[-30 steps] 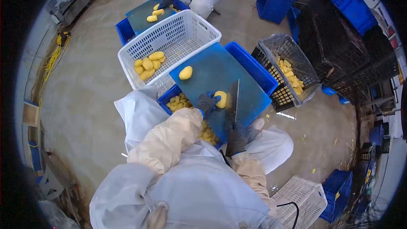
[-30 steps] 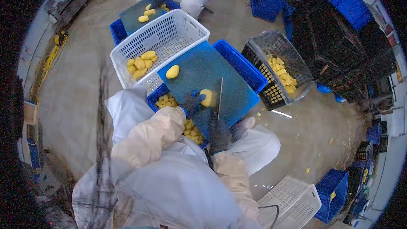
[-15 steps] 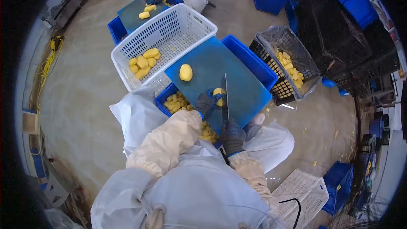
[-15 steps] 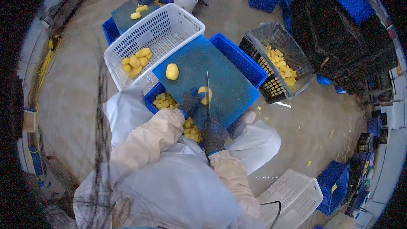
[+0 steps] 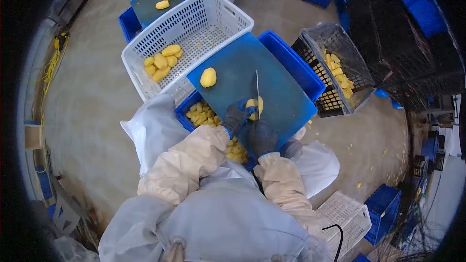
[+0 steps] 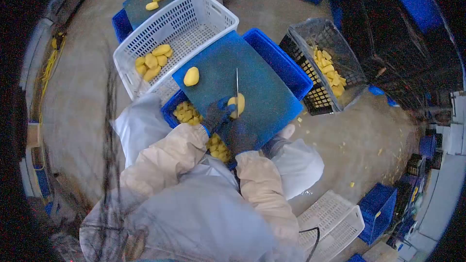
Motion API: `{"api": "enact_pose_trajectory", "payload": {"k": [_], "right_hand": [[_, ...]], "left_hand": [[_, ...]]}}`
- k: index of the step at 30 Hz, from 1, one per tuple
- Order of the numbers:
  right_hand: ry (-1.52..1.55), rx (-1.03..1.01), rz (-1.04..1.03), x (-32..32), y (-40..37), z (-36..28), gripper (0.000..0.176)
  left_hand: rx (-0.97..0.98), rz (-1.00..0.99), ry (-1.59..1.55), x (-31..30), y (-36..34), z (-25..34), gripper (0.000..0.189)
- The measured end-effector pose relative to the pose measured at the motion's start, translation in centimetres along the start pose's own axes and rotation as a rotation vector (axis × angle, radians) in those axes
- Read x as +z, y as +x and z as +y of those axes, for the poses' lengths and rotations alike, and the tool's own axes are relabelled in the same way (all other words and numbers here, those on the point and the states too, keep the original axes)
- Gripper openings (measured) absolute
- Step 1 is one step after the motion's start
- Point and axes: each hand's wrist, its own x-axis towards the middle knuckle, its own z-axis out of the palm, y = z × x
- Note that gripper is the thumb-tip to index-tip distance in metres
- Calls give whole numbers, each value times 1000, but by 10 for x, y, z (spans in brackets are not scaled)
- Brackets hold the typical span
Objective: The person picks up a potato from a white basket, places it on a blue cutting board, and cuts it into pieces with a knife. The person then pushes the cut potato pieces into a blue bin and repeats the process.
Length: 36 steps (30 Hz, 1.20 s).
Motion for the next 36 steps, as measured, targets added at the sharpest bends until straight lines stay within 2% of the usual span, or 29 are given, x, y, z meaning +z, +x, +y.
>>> {"api": "enact_pose_trajectory", "payload": {"k": [2, 4, 5, 7, 9, 11, 12, 14, 16, 18, 19, 21, 22, 23, 24, 25, 26, 27, 28, 29, 31, 32, 34, 35, 36], "right_hand": [[-73, -39, 81, -7, 11, -9, 27], [121, 105, -61, -32, 17, -20, 30], [118, 98, -50, -26, 16, -17, 30], [138, -91, 388, -3, 4, -10, 30], [118, -89, 363, 4, -8, -9, 32], [99, -86, 350, 1, -13, -10, 34], [209, -149, 362, -15, -18, -17, 35], [318, -217, 371, -22, -25, -20, 36], [296, 25, 146, -17, -35, -16, 37], [399, 77, 220, -20, -43, -9, 38], [505, 136, 294, -23, -47, -3, 40], [612, 169, 346, -5, -50, 26, 42], [718, 199, 393, -3, -51, 35, 44], [713, 198, 395, 0, -51, 43, 44], [679, 244, 416, -3, -51, 47, 39], [644, 288, 439, -7, -51, 50, 34], [637, 282, 446, 2, -47, 59, 34], [552, 362, 446, 19, -42, 72, 34], [468, 444, 446, 18, -39, 74, 35], [463, 439, 456, 18, -37, 75, 35], [1027, 417, 585, -2, -39, 50, 32], [1028, 415, 587, 3, -38, 54, 32], [708, 308, 566, 20, -37, 61, 29], [716, 308, 560, 23, -39, 66, 29], [642, 223, 460, 21, -43, 71, 29]], "left_hand": [[104, 45, 139, 8, 7, -17, 47], [129, 55, 109, 3, 0, -6, 49], [144, 60, 74, 2, -3, -1, 52], [141, 79, 89, 6, -5, -10, 53], [130, 90, 117, 5, -12, -25, 54], [39, 61, -242, -2, -17, -33, 60], [44, 65, -240, -9, -17, -31, 60], [79, 213, 154, -26, -18, -19, 64], [94, 255, 245, -31, -19, -1, 65], [170, 340, 464, -31, -13, 8, 63], [172, 341, 463, -27, -13, 8, 63], [388, 498, 606, -12, -14, 18, 51], [390, 496, 601, 0, -11, 25, 51], [467, 415, 725, 11, -5, 33, 46], [544, 334, 846, 20, 1, 40, 41], [545, 339, 839, 26, 8, 47, 41], [640, 167, 984, 30, 17, 56, 37], [735, -10, 1126, 33, 22, 62, 34], [774, -5, 1177, 35, 24, 66, 30], [781, 5, 1172, 37, 28, 73, 30], [617, -322, 1260, 38, 36, 87, 30], [618, -320, 1262, 38, 32, 85, 30], [496, -63, 653, 38, 28, 59, 32], [490, -63, 661, 38, 32, 45, 32], [471, -60, 609, 41, 37, 24, 33]]}}
